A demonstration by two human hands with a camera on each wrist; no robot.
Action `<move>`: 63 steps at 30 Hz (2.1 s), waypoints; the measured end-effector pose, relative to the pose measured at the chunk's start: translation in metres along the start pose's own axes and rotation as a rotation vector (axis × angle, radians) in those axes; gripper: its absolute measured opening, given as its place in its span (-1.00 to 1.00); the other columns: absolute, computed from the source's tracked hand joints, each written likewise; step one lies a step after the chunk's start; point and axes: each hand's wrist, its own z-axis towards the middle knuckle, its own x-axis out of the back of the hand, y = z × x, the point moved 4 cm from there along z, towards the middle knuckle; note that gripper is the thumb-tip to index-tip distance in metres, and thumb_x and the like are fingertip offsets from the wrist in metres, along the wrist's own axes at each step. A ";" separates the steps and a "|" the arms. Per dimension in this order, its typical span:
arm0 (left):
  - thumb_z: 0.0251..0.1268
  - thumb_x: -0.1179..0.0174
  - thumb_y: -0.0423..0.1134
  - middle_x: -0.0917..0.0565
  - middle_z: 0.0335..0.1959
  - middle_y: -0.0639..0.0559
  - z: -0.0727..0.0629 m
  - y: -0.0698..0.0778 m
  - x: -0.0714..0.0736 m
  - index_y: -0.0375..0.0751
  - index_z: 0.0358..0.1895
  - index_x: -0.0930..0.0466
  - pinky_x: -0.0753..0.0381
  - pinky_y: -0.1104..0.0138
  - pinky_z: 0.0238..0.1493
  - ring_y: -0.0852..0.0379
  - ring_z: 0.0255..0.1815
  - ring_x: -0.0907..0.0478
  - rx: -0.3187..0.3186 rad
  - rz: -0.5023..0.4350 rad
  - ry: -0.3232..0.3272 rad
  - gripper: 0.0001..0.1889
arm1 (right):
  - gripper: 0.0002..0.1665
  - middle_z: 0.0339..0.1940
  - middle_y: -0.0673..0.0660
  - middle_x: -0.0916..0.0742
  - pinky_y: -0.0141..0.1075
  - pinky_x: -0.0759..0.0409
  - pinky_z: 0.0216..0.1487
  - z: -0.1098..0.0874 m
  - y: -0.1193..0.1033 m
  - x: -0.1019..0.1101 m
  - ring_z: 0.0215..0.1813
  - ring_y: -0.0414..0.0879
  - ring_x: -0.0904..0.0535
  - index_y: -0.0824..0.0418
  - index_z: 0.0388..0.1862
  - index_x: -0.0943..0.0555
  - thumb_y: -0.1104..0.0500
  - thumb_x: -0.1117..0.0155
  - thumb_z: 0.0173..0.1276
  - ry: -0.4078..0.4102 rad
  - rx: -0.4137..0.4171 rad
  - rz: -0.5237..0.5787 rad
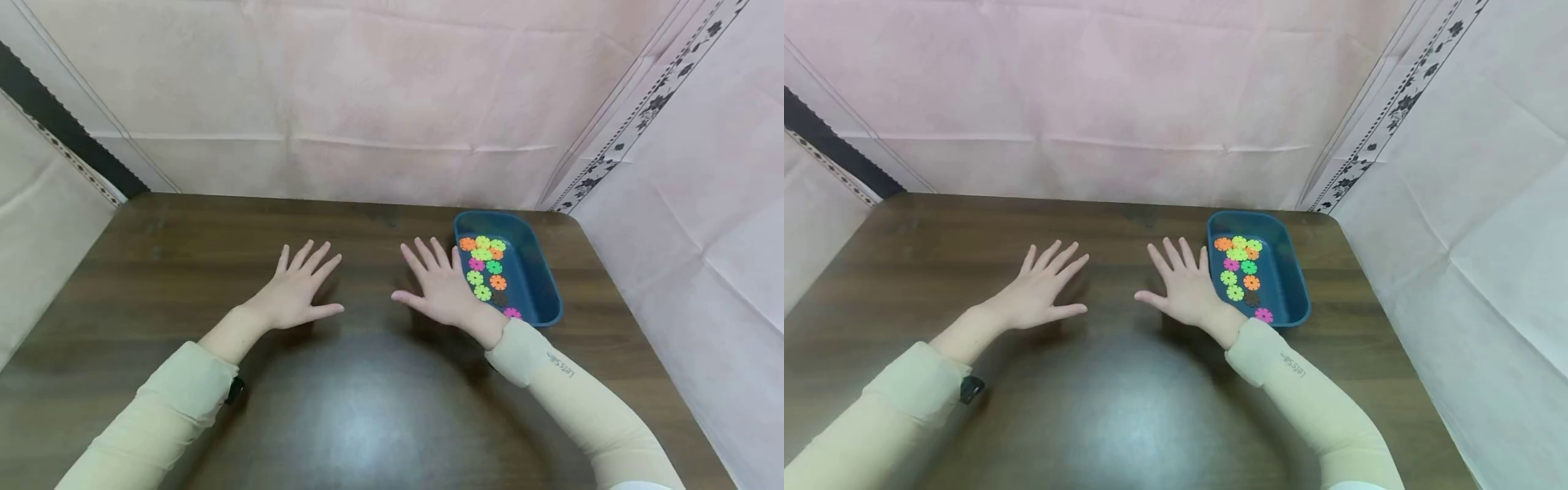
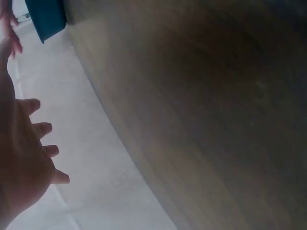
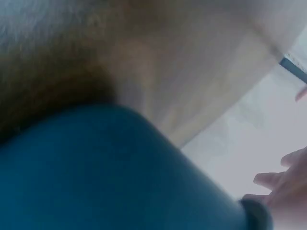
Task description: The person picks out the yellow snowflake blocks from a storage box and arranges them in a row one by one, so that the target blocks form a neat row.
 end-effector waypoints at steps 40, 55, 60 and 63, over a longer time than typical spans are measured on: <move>0.12 -0.32 -0.06 -0.41 0.28 -0.03 0.149 0.133 0.012 -0.10 0.34 -0.25 -0.46 0.28 0.25 0.11 0.26 -0.36 -0.145 -0.851 0.144 -0.29 | -0.15 0.13 0.00 -0.44 -0.33 -0.43 0.14 -0.078 0.206 0.039 -0.09 -0.40 -0.38 0.17 0.47 -0.11 -0.14 -0.13 0.33 0.296 -0.687 0.902; 0.12 -0.32 -0.07 -0.45 0.24 -0.04 0.183 0.175 -0.018 -0.06 0.32 -0.28 -0.58 0.33 0.11 0.03 0.25 -0.40 -0.103 -1.007 0.025 -0.32 | -0.28 -0.29 -0.27 -0.59 -0.56 -0.56 -0.25 -0.088 0.214 0.021 -0.24 -0.38 -0.53 0.24 0.44 -0.18 0.08 -0.15 0.37 0.257 -0.759 1.216; 0.14 -0.30 -0.04 -0.43 0.28 -0.07 0.193 0.182 -0.027 -0.08 0.34 -0.25 -0.57 0.30 0.12 0.02 0.26 -0.40 -0.092 -0.986 0.000 -0.31 | -0.29 -0.26 -0.25 -0.59 -0.55 -0.56 -0.23 -0.088 0.216 0.021 -0.20 -0.35 -0.52 0.20 0.43 -0.20 0.05 -0.14 0.37 0.256 -0.780 1.213; 0.15 -0.28 -0.01 -0.42 0.29 -0.06 0.199 0.184 -0.033 -0.06 0.35 -0.24 -0.54 0.27 0.16 0.04 0.26 -0.40 -0.081 -0.949 -0.001 -0.30 | -0.30 -0.20 -0.22 -0.57 -0.54 -0.56 -0.20 -0.088 0.216 0.019 -0.17 -0.33 -0.51 0.19 0.43 -0.21 0.04 -0.13 0.38 0.247 -0.789 1.204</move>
